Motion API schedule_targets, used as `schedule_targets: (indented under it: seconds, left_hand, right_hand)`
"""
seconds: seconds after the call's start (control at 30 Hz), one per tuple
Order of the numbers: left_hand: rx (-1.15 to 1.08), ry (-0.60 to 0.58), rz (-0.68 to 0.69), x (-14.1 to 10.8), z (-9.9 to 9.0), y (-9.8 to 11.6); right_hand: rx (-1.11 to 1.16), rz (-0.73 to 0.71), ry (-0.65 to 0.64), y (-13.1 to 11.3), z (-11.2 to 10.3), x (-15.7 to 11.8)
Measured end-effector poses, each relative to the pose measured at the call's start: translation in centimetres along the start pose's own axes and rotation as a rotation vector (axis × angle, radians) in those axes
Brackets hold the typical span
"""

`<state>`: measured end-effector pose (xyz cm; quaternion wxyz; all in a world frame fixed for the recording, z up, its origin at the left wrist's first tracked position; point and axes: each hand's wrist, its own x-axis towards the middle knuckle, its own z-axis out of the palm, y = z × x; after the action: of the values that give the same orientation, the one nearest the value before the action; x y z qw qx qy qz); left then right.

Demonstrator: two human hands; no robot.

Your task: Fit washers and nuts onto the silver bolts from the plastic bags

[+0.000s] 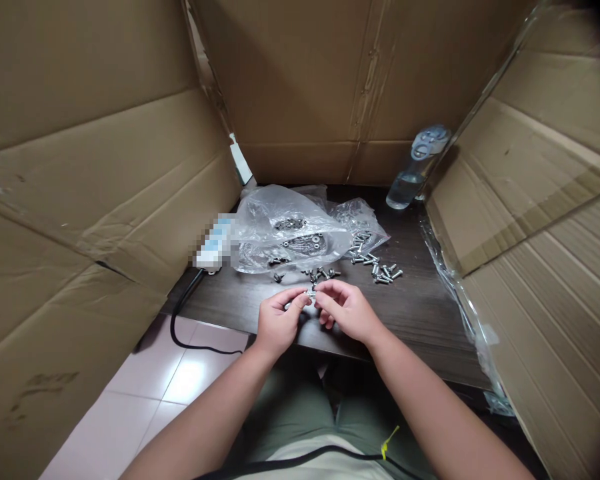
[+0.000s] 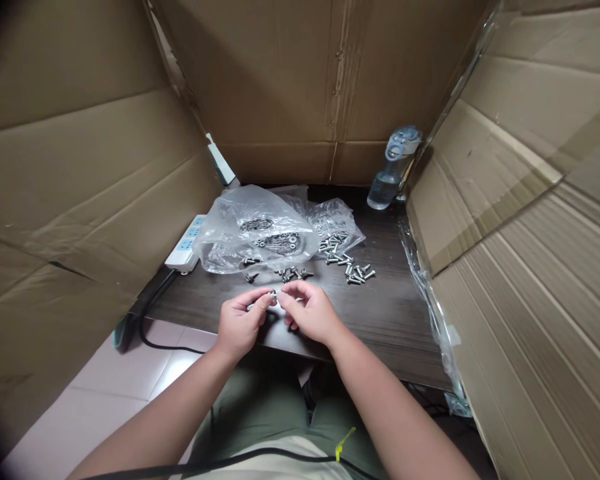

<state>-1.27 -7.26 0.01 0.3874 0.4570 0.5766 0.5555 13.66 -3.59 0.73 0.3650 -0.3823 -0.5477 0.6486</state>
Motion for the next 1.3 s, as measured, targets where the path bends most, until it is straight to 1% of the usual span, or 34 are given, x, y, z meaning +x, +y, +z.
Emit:
schedule_targets:
  seconds: [0.07, 0.17, 0.27, 0.37, 0.43, 0.57, 0.67, 0.83, 0.97, 1.1, 1.2, 1.3]
  left_hand:
    - [-0.011, 0.002, 0.005, 0.01, 0.0, 0.0]
    - [-0.014, -0.009, 0.008, 0.04, 0.02, 0.08]
    - [0.001, -0.031, 0.01, 0.0, 0.06, 0.17]
    - [0.016, -0.057, 0.016, -0.07, 0.07, 0.15]
    - [0.011, -0.053, 0.017, -0.07, 0.03, 0.03]
    - [-0.016, -0.011, 0.018, 0.02, -0.06, -0.32]
    - [-0.026, -0.007, 0.024, 0.03, -0.03, -0.35]
    - [-0.019, -0.018, 0.037, -0.11, 0.13, -0.01]
    - [-0.019, -0.021, 0.034, -0.08, 0.12, 0.03]
    - [-0.04, 0.006, 0.023, 0.05, 0.04, -0.14]
    - [-0.045, 0.011, 0.026, 0.03, 0.03, -0.14]
    - [-0.024, -0.006, 0.028, -0.1, 0.04, -0.03]
  right_hand:
    - [0.036, -0.024, -0.026, -0.26, -0.06, -0.14]
    - [0.032, -0.021, -0.019, -0.5, 0.01, -0.18]
    - [0.014, 0.002, -0.006, -0.36, 0.15, 0.02]
    - [0.0, 0.056, -0.011, 0.04, 0.16, 0.27]
    - [0.009, 0.075, 0.005, 0.25, 0.08, 0.34]
    - [0.068, -0.004, 0.007, 0.16, -0.12, 0.09]
    - [0.088, -0.047, -0.004, -0.13, -0.09, -0.16]
    - [0.013, -0.029, -0.007, -0.14, 0.11, -0.05]
    - [-0.06, 0.04, -0.002, 0.27, 0.1, 0.26]
    - [0.015, 0.031, 0.015, 0.22, -0.1, 0.19]
    - [0.083, -0.01, -0.021, -0.1, -0.19, -0.05]
    - [0.075, -0.019, -0.033, -0.25, -0.12, -0.14]
